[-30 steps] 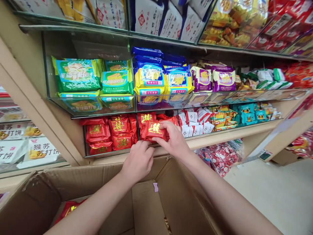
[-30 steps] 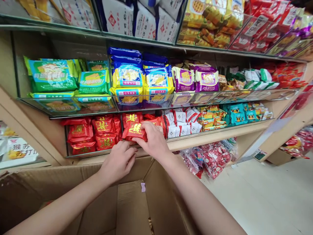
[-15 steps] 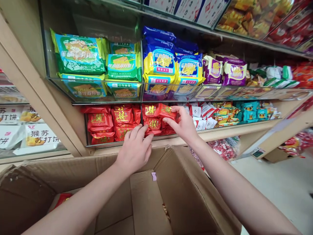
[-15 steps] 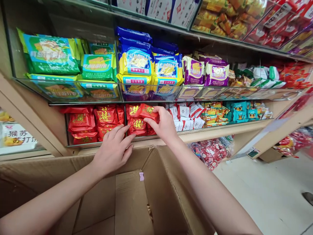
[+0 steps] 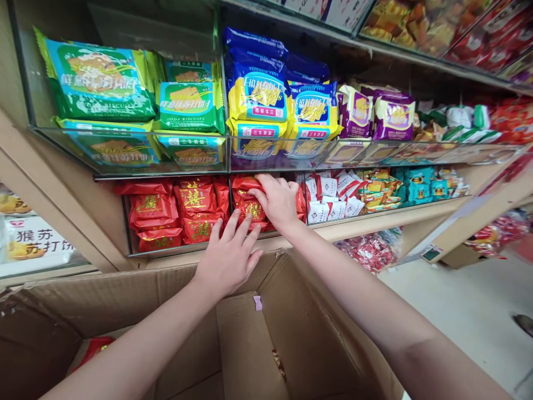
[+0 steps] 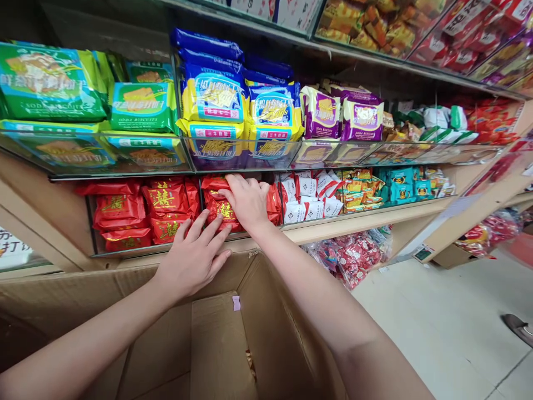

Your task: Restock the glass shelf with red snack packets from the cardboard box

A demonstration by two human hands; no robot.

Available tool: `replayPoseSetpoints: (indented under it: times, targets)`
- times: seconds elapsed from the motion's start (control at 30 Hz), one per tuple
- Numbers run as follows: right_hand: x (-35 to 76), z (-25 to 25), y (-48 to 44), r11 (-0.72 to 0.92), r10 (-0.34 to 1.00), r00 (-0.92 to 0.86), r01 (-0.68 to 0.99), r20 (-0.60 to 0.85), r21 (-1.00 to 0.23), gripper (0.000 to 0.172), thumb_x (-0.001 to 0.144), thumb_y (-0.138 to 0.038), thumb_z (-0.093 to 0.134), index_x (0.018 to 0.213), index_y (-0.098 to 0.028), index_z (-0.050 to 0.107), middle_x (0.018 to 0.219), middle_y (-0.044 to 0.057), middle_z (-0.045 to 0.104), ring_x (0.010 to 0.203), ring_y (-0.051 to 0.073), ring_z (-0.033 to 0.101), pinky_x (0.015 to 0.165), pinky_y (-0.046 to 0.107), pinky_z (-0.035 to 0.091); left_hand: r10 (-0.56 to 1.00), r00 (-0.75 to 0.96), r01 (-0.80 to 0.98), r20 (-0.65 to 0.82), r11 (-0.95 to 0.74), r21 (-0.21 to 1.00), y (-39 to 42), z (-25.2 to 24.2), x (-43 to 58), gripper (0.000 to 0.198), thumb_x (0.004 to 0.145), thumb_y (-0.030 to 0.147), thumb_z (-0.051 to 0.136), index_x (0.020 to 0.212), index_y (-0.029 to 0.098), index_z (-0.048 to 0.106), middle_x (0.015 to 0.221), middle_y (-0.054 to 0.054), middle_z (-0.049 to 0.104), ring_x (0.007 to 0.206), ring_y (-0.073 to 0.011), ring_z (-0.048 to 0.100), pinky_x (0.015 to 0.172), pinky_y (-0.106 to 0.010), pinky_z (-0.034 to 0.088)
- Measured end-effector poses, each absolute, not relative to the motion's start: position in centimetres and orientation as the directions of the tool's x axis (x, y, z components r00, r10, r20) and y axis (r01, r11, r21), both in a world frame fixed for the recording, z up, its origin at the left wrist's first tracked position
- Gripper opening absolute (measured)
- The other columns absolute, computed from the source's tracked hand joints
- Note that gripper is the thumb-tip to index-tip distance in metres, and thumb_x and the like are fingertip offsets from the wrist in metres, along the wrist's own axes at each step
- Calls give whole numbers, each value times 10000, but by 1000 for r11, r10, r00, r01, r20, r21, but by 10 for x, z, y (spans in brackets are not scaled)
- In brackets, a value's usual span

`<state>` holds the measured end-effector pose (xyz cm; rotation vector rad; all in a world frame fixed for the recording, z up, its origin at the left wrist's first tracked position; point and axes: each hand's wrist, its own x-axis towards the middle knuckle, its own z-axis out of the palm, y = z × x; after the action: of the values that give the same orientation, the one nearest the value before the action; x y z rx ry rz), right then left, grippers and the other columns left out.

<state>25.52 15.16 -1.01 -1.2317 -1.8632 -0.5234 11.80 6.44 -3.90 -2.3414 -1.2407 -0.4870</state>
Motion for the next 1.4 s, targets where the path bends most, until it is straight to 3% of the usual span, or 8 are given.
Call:
replayPoseSetpoints:
  times: [0.27, 0.47, 0.6, 0.73, 0.87, 1.1, 1.23, 1.4]
  targets:
    - [250, -6, 153, 429, 516, -284, 902, 808, 43, 387, 901, -355, 227, 1147, -181, 469, 1032, 99, 599, 800, 225, 501, 809, 442, 213, 702, 540, 840, 465, -479, -253, 65, -40, 118, 493, 840, 380, 343, 1269, 142, 395, 1359, -138, 352, 1282, -329, 169, 995, -543, 157]
    - [253, -9, 154, 443, 451, -358, 885, 818, 143, 333, 902, -205, 243, 1110, -168, 500, 1146, 83, 553, 869, 195, 534, 925, 406, 204, 695, 550, 834, 464, -485, -263, 66, -42, 117, 497, 836, 381, 359, 1272, 145, 392, 1354, -135, 360, 1277, -330, 184, 993, -549, 160]
    - [255, -11, 157, 412, 386, -371, 888, 844, 202, 310, 893, -201, 289, 1117, -190, 503, 1104, 72, 572, 830, 177, 538, 861, 370, 290, 694, 554, 832, 460, -485, -269, 66, -42, 117, 505, 840, 388, 348, 1280, 143, 380, 1359, -135, 351, 1276, -326, 191, 994, -547, 165]
    - [257, -11, 161, 385, 318, -305, 907, 898, 172, 264, 885, -273, 338, 948, -179, 576, 930, 72, 579, 784, 152, 512, 745, 275, 356, 708, 555, 832, 437, -477, -283, 66, -41, 117, 501, 852, 391, 312, 1281, 142, 377, 1368, -131, 337, 1275, -323, 193, 990, -544, 177]
    - [258, -8, 163, 368, 287, -307, 910, 908, 191, 260, 887, -252, 331, 842, -165, 571, 844, 63, 560, 761, 143, 502, 733, 253, 350, 710, 556, 831, 432, -475, -289, 66, -41, 116, 502, 853, 392, 307, 1284, 144, 372, 1372, -131, 329, 1271, -321, 206, 986, -544, 186]
    - [258, -3, 161, 271, 370, -329, 933, 869, 238, 272, 887, -206, 303, 886, -195, 575, 763, 30, 564, 618, 131, 494, 602, 274, 324, 714, 553, 833, 429, -470, -291, 65, -40, 116, 503, 852, 390, 304, 1282, 139, 374, 1367, -128, 339, 1264, -320, 222, 985, -545, 187]
    - [257, -5, 156, 319, 442, -328, 928, 835, 195, 313, 887, -176, 274, 1062, -149, 532, 937, 79, 581, 822, 169, 521, 760, 280, 363, 722, 553, 833, 416, -468, -295, 64, -40, 116, 507, 854, 393, 298, 1288, 139, 362, 1370, -128, 335, 1262, -317, 225, 988, -544, 178]
    - [251, -5, 157, 303, 565, -299, 942, 769, 143, 356, 851, -106, 289, 1155, -82, 473, 1050, 131, 557, 964, 211, 493, 941, 343, 278, 727, 555, 831, 404, -467, -301, 63, -40, 116, 509, 855, 391, 296, 1292, 135, 353, 1375, -129, 325, 1259, -314, 228, 990, -542, 171]
